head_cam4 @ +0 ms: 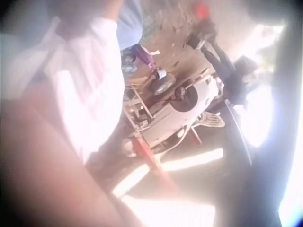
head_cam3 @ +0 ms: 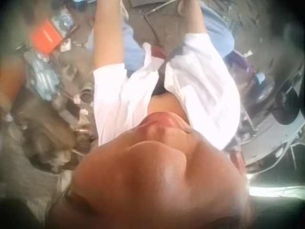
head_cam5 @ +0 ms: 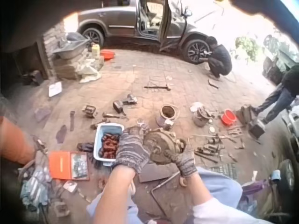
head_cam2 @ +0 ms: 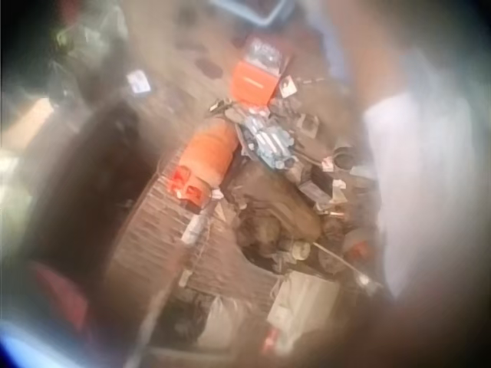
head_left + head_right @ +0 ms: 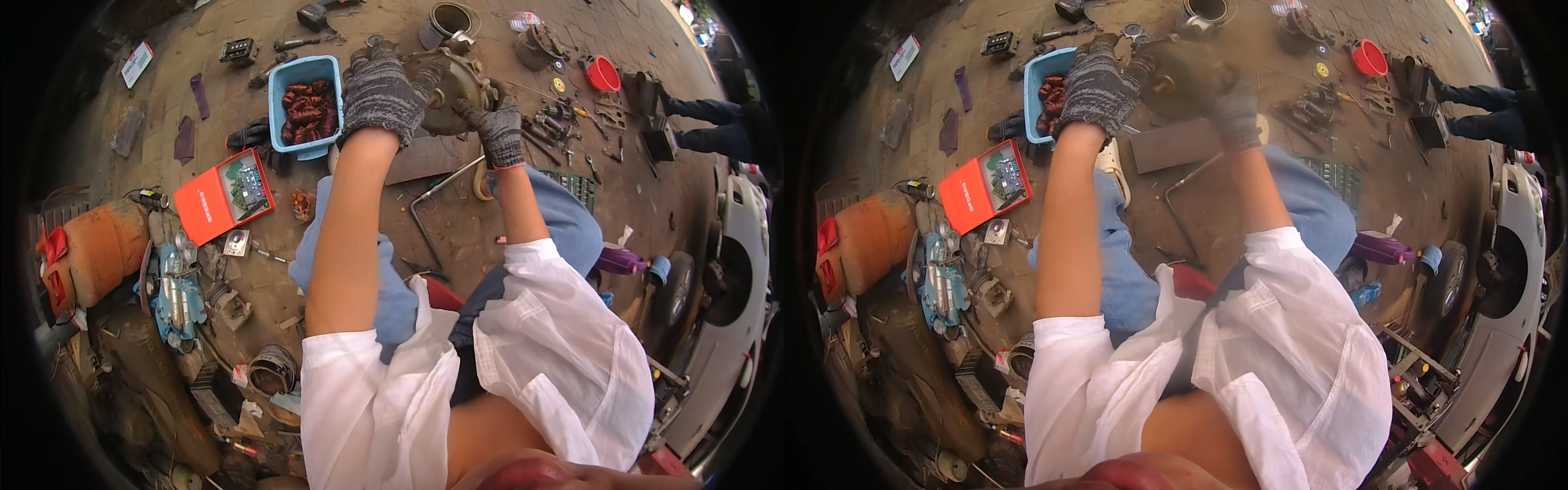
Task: The person sits on the ground and uses a cordless impact wrench to remove bolts from a metallic engine casing. They then separate the casing halves, inspect the interior, and handle small internal components with gloved hands.
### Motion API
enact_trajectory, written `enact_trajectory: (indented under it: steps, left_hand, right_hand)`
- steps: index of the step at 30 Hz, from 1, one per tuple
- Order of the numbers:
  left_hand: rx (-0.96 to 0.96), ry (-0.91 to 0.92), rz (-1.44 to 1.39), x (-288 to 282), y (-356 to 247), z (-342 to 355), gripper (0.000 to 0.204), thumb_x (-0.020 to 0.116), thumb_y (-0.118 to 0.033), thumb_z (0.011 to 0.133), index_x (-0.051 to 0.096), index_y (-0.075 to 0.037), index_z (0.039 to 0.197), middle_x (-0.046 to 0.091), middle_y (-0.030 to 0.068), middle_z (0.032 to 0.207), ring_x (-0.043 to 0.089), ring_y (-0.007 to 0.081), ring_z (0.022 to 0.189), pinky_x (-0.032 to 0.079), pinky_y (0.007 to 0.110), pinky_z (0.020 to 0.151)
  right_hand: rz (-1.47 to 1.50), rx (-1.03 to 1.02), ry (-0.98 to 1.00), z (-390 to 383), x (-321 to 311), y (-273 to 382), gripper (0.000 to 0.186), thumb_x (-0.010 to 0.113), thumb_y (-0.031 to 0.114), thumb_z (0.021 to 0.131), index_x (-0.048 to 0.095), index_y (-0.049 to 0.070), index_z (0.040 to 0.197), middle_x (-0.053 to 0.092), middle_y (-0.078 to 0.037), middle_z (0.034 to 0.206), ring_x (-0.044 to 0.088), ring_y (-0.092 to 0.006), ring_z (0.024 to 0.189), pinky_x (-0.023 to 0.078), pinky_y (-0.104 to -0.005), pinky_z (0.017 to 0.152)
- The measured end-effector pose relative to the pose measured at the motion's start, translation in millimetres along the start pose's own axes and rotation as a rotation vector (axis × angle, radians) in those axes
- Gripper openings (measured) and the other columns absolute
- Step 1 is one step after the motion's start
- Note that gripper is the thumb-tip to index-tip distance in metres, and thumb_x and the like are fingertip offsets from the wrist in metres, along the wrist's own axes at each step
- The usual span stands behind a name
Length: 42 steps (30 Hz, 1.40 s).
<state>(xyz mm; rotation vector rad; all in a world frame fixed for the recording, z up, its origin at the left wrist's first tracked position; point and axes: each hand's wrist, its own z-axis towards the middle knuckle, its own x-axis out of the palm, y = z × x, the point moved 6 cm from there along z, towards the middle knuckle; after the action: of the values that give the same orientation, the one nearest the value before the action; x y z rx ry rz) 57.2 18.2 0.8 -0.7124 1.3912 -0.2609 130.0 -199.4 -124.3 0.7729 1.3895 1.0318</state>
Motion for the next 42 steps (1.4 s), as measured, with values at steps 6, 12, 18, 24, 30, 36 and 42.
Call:
enact_trajectory:
  steps: [6, 12, 18, 24, 30, 36, 42]
  left_hand:
    - [0.054, 0.094, -0.844, 31, 3, 13, 0.060, 0.064, -0.041, 0.078, 0.049, 0.002, 0.117, 0.057, 0.0201, 0.108, 0.055, 0.0269, 0.098, 0.044, 0.034, 0.084]
    - [0.286, 0.091, -0.690, 29, 2, 10, 0.051, 0.056, -0.041, 0.083, 0.054, -0.001, 0.115, 0.060, 0.0182, 0.106, 0.056, 0.0274, 0.099, 0.043, 0.034, 0.084]
    - [0.116, -0.240, -0.065, -32, 14, 20, 0.063, 0.063, -0.051, 0.072, 0.058, -0.001, 0.111, 0.057, 0.0232, 0.111, 0.053, 0.0351, 0.105, 0.039, 0.042, 0.091]
    - [-0.044, -0.201, -0.377, -67, -3, 8, 0.056, 0.066, -0.045, 0.072, 0.061, -0.001, 0.105, 0.058, 0.0197, 0.110, 0.052, 0.0310, 0.106, 0.038, 0.039, 0.091]
    - [0.102, -0.292, -0.463, -56, -16, 7, 0.034, 0.064, -0.025, 0.078, 0.060, -0.001, 0.102, 0.061, 0.0139, 0.094, 0.055, 0.0226, 0.089, 0.043, 0.032, 0.080]
    - [-0.062, -0.134, -0.178, -49, 21, 17, 0.053, 0.064, -0.045, 0.074, 0.061, -0.003, 0.106, 0.056, 0.0206, 0.110, 0.050, 0.0331, 0.107, 0.037, 0.039, 0.093]
    - [-0.131, -0.129, 0.028, -67, 21, 7, 0.054, 0.063, -0.046, 0.075, 0.062, -0.004, 0.107, 0.060, 0.0185, 0.109, 0.056, 0.0292, 0.103, 0.040, 0.036, 0.090]
  right_hand:
    - [-0.108, -0.484, -0.054, -67, -44, 188, 0.069, 0.084, 0.026, 0.054, 0.053, 0.002, 0.109, 0.061, -0.011, 0.099, 0.060, -0.0178, 0.089, 0.049, -0.0318, 0.078]
    - [-0.224, -0.483, 0.014, -70, -38, 148, 0.070, 0.084, 0.028, 0.054, 0.052, 0.004, 0.111, 0.062, -0.011, 0.099, 0.061, -0.0184, 0.090, 0.050, -0.0320, 0.079]
    - [-0.192, -0.179, 0.086, -60, 15, 79, 0.066, 0.081, 0.031, 0.058, 0.051, 0.003, 0.110, 0.061, -0.013, 0.099, 0.059, -0.0212, 0.092, 0.049, -0.0330, 0.081]
    - [-0.364, 0.018, 0.139, -65, 66, -16, 0.053, 0.075, 0.035, 0.066, 0.054, 0.007, 0.106, 0.059, -0.014, 0.102, 0.057, -0.0293, 0.094, 0.047, -0.0389, 0.084]
    - [-0.488, 0.008, 0.294, -80, 96, -129, 0.061, 0.073, 0.032, 0.061, 0.049, 0.010, 0.112, 0.058, -0.016, 0.105, 0.057, -0.0319, 0.095, 0.046, -0.0414, 0.082]
    - [-0.566, 0.109, 0.465, -85, 101, -94, 0.063, 0.075, 0.029, 0.056, 0.053, 0.009, 0.111, 0.054, -0.018, 0.110, 0.051, -0.0340, 0.104, 0.041, -0.0405, 0.089]
    - [-0.605, -0.057, 0.184, -91, 96, -77, 0.088, 0.081, 0.031, 0.049, 0.041, 0.009, 0.125, 0.044, -0.019, 0.125, 0.041, -0.0352, 0.117, 0.034, -0.0391, 0.099]
